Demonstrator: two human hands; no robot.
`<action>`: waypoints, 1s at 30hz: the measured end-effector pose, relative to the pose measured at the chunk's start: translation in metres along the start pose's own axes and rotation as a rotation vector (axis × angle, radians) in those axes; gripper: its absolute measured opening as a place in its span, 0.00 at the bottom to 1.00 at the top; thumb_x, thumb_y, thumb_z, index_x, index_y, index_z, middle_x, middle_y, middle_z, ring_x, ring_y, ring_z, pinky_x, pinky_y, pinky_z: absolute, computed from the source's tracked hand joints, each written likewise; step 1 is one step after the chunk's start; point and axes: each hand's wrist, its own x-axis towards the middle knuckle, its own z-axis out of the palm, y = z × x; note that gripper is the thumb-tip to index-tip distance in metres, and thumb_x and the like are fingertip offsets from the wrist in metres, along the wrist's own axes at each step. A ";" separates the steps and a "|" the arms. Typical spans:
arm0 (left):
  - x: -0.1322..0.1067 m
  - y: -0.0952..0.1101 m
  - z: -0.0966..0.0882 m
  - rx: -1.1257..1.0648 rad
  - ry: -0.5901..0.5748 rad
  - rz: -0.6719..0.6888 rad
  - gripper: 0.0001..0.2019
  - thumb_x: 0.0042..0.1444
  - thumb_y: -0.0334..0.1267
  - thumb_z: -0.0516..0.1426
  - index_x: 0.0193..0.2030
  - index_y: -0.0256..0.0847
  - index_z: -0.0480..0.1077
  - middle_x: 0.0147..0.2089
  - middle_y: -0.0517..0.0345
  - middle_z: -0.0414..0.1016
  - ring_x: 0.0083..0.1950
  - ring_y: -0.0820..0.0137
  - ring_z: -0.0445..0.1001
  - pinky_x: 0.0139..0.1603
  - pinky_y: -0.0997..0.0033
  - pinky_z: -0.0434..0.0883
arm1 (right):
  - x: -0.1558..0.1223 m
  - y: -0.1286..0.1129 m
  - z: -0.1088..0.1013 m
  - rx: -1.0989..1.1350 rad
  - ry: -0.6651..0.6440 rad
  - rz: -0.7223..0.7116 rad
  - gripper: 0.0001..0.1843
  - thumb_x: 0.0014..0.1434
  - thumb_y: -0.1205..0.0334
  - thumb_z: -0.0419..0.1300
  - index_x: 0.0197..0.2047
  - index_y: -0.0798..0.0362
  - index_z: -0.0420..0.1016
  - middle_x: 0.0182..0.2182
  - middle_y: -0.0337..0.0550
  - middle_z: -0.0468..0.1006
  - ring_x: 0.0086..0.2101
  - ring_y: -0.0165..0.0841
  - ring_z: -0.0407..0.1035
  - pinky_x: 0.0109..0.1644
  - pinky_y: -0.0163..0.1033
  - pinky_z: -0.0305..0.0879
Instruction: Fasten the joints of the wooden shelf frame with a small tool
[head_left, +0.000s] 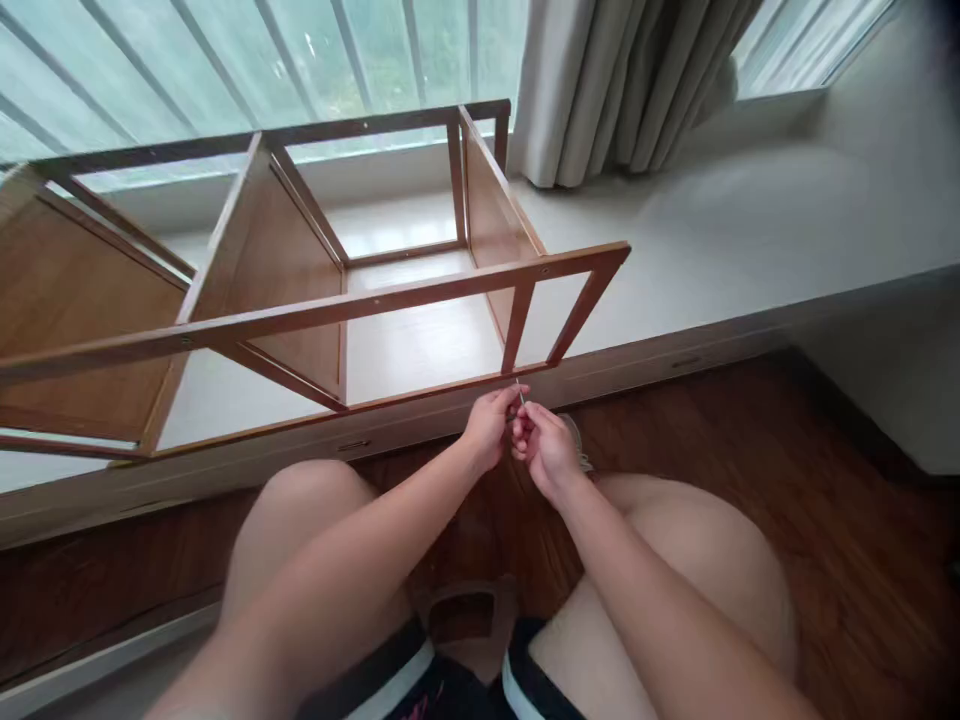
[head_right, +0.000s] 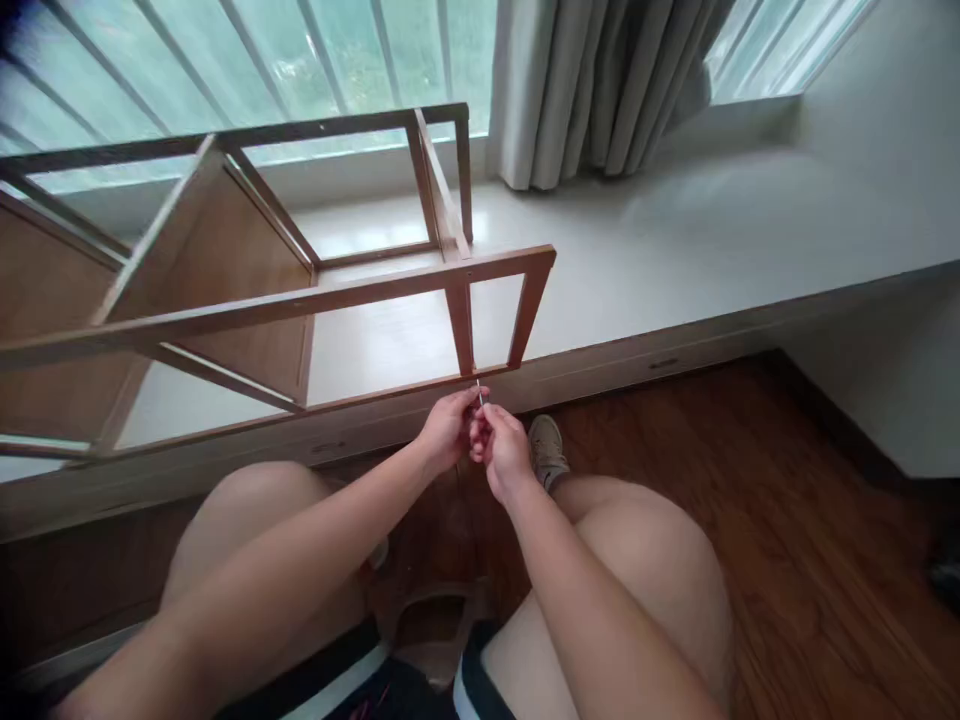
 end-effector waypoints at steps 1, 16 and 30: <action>-0.001 0.000 0.001 -0.001 -0.008 0.001 0.21 0.50 0.49 0.59 0.46 0.37 0.70 0.21 0.67 0.59 0.14 0.78 0.59 0.11 0.75 0.60 | 0.000 0.001 -0.001 -0.034 0.024 -0.031 0.13 0.55 0.51 0.59 0.31 0.52 0.67 0.18 0.31 0.66 0.15 0.22 0.53 0.14 0.27 0.48; 0.002 0.000 0.001 -0.011 0.062 0.063 0.16 0.46 0.45 0.64 0.38 0.34 0.75 0.25 0.60 0.64 0.25 0.78 0.65 0.24 0.78 0.60 | -0.003 0.000 -0.005 -0.883 0.270 -0.488 0.16 0.62 0.50 0.52 0.31 0.52 0.72 0.19 0.35 0.68 0.21 0.28 0.62 0.25 0.32 0.56; 0.004 0.001 0.002 -0.030 0.012 0.044 0.13 0.48 0.43 0.62 0.36 0.35 0.75 0.27 0.57 0.68 0.31 0.74 0.69 0.32 0.75 0.64 | -0.007 -0.002 -0.005 -1.154 0.350 -0.612 0.16 0.62 0.48 0.51 0.37 0.51 0.72 0.28 0.42 0.77 0.28 0.34 0.69 0.34 0.36 0.61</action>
